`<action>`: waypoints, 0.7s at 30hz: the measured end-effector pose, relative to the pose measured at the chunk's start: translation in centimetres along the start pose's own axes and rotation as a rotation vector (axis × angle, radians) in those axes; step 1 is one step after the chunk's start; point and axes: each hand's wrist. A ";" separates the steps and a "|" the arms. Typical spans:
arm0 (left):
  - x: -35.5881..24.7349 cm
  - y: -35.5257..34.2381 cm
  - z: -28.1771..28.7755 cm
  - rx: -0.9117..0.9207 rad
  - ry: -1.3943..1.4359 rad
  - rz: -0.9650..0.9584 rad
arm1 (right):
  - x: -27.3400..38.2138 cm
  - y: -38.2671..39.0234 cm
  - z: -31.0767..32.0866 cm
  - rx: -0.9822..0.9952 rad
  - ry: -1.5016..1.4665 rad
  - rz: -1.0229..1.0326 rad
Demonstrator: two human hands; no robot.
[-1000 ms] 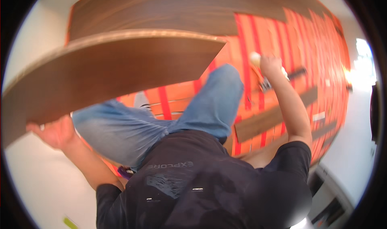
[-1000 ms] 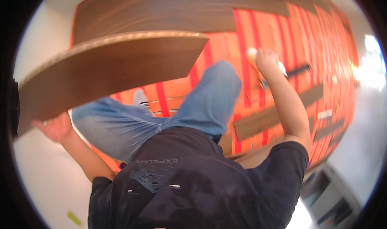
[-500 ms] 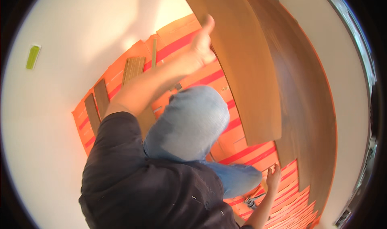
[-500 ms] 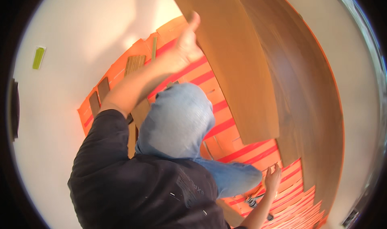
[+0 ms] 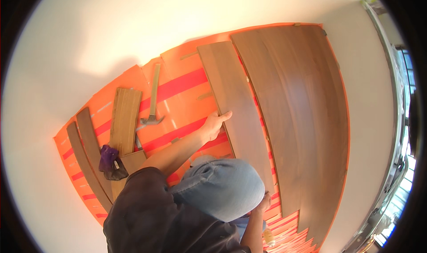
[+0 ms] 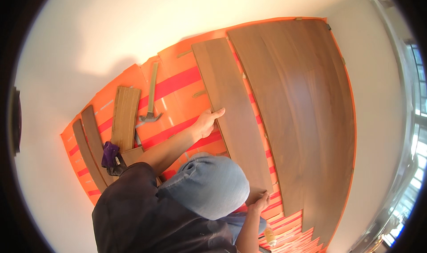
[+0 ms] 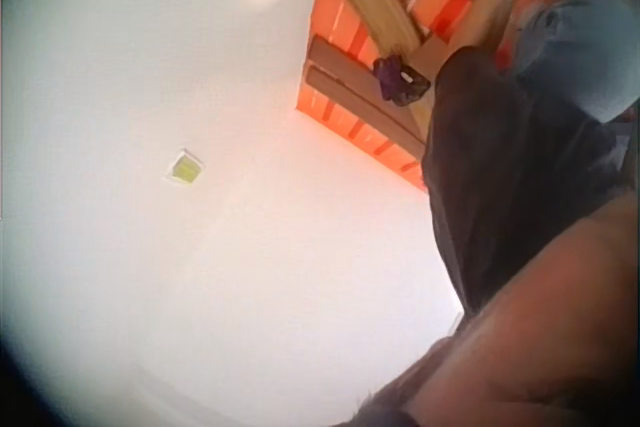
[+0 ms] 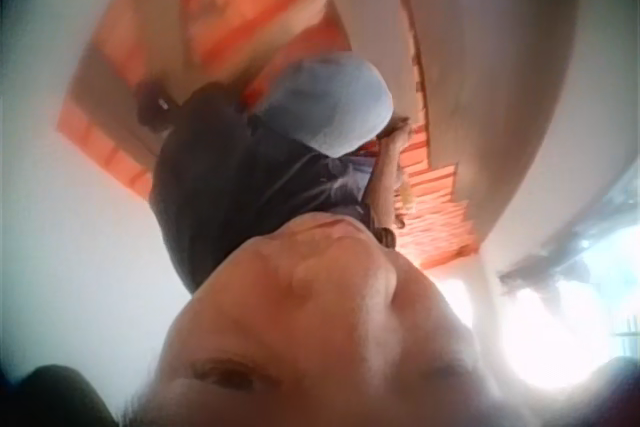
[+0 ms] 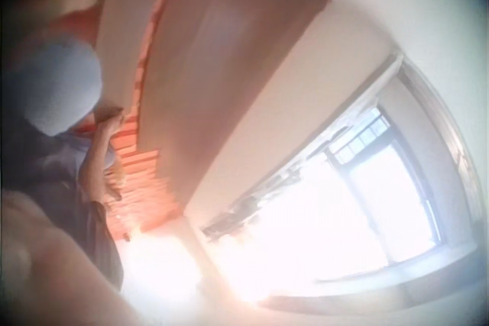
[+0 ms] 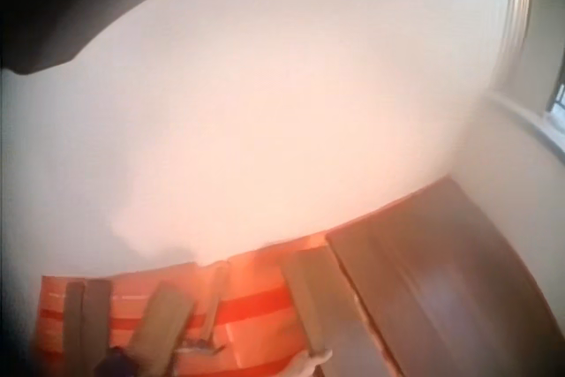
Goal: The person is installing laminate wood flooring, applying adhesive to the tongue-and-groove joint and fitting the planks together.
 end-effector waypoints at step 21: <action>0.0 -6.6 0.6 -0.133 -0.250 -0.084 | 4.5 -2.8 -8.3 -0.139 0.149 0.047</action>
Point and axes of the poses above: each hand's wrist, its own y-axis away from the middle knuckle, its own z-axis out of the back of the hand, x = y × z, and after that the axes turned 13 degrees about -z, right-handed
